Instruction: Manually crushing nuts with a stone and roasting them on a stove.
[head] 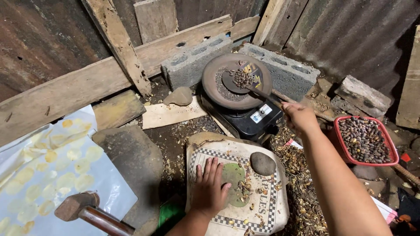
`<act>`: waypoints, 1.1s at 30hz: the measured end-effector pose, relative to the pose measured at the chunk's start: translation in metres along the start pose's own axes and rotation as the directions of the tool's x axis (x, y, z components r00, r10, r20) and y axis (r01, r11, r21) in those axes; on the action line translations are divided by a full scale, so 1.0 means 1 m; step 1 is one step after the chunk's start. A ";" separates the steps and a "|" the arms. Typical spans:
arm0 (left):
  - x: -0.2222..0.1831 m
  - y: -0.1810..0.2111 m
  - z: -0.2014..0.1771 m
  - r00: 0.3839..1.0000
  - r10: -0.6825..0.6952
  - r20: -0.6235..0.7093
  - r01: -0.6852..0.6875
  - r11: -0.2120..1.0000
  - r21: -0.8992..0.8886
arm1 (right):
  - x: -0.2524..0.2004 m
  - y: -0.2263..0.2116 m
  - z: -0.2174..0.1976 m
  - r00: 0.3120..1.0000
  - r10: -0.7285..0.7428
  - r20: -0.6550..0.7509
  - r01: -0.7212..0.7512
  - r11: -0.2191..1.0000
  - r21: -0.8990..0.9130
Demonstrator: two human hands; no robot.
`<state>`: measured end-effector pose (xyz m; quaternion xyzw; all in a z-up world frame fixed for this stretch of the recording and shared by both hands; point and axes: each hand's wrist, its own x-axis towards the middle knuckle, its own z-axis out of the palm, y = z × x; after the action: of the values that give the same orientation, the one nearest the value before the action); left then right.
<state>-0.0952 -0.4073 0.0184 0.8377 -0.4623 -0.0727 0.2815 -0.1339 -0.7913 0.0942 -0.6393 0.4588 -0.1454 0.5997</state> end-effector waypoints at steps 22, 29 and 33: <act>-0.002 0.002 -0.003 0.999 0.029 -0.040 -0.029 1.000 0.011 | -0.007 0.022 0.019 0.988 -0.152 0.012 0.152 0.988 -0.018; 0.001 0.002 -0.003 1.000 -0.003 0.010 0.003 1.000 0.007 | -0.013 0.058 0.013 0.995 -0.011 0.102 -0.025 0.940 0.340; -0.003 -0.001 0.002 1.000 0.014 -0.007 -0.014 0.999 0.041 | -0.027 0.029 0.026 0.997 -0.048 0.068 0.031 0.971 0.238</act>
<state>-0.0967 -0.4054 0.0152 0.8403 -0.4684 -0.0583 0.2666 -0.1414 -0.7501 0.0723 -0.5772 0.4031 -0.1872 0.6850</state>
